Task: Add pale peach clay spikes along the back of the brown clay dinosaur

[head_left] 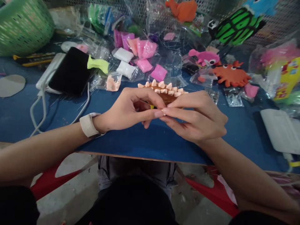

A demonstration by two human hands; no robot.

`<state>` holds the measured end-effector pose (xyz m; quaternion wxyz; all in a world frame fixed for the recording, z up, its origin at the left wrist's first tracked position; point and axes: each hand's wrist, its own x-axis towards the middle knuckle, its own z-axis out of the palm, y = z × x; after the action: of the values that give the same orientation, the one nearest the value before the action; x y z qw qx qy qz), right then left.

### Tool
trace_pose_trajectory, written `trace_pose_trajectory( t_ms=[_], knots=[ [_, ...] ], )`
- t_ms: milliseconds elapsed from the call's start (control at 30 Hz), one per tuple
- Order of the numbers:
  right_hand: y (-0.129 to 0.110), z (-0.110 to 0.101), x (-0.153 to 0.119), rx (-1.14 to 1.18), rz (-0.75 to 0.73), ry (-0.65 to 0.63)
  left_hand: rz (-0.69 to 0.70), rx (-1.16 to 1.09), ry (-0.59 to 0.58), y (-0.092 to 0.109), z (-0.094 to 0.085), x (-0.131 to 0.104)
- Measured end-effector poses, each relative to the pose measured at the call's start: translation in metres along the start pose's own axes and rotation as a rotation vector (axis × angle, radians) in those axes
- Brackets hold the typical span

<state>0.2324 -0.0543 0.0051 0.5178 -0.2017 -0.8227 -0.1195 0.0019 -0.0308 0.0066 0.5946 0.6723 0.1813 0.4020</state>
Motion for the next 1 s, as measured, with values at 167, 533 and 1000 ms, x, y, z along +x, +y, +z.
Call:
trace_pose_trajectory(
  t_ms=[167, 533, 1000],
  knots=[
    [0.000, 0.000, -0.004, 0.025, 0.098, -0.007, -0.067, -0.083, 0.011, 0.001, 0.001, 0.000],
    [0.007, -0.001, -0.019, 0.011, 0.187, -0.147, -0.129, -0.123, -0.009, 0.000, 0.003, -0.001],
    [0.000, 0.004, -0.005, 0.103, 0.146, 0.012, -0.164, -0.233, -0.146, 0.000, 0.001, -0.001]
  ],
)
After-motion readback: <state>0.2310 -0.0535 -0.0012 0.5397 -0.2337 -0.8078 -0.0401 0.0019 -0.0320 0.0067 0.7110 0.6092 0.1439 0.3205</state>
